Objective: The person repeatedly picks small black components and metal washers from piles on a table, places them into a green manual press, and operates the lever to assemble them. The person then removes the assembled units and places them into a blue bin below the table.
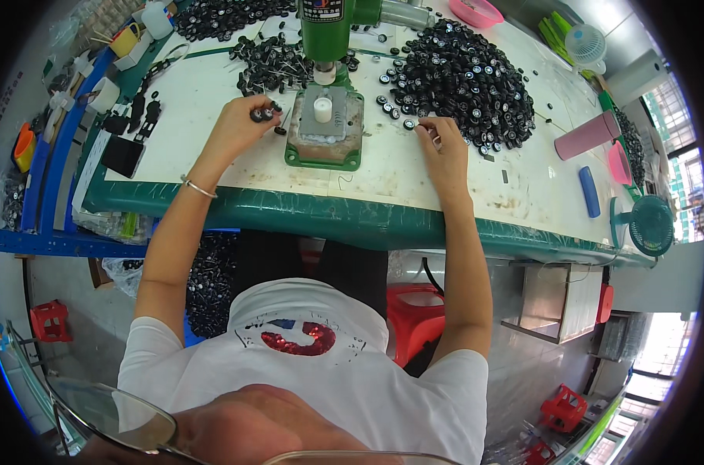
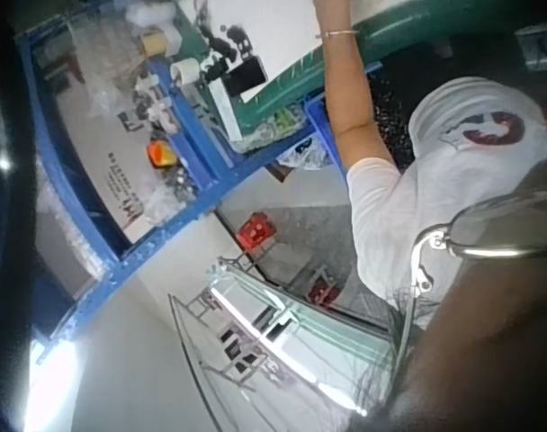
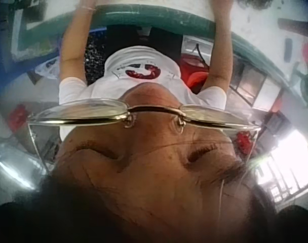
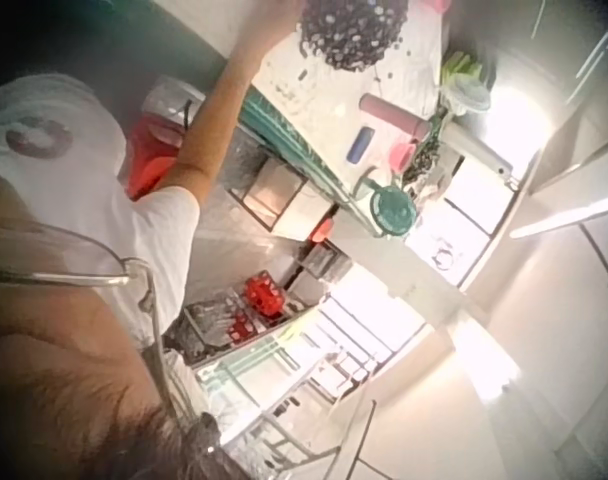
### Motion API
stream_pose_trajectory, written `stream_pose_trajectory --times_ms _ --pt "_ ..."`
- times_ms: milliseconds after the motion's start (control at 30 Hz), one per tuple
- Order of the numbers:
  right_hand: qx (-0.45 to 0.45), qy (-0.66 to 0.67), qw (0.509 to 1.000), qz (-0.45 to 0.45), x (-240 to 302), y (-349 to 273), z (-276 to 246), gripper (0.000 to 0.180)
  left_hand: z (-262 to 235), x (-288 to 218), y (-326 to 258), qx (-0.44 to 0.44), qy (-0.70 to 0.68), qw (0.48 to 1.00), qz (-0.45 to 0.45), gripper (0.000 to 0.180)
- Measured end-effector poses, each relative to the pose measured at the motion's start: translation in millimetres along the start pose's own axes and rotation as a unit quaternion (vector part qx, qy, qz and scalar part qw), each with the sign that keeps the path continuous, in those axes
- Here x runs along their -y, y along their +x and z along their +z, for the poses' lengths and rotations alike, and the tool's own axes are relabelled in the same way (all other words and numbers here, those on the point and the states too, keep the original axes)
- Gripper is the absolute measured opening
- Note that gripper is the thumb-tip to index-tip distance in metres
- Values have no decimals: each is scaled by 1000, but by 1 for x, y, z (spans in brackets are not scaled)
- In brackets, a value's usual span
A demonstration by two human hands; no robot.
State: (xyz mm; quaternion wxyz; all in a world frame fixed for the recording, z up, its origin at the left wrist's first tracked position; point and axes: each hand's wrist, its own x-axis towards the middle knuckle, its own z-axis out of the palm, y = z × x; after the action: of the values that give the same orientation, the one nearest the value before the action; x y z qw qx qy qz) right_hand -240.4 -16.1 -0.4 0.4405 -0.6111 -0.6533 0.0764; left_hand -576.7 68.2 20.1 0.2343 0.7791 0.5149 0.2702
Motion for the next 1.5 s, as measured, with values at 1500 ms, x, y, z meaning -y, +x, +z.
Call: stream_pose_trajectory --times_ms 1500 --pt "-36 398 910 110 59 39 2 37 15 -35 11 43 -491 870 -26 21"
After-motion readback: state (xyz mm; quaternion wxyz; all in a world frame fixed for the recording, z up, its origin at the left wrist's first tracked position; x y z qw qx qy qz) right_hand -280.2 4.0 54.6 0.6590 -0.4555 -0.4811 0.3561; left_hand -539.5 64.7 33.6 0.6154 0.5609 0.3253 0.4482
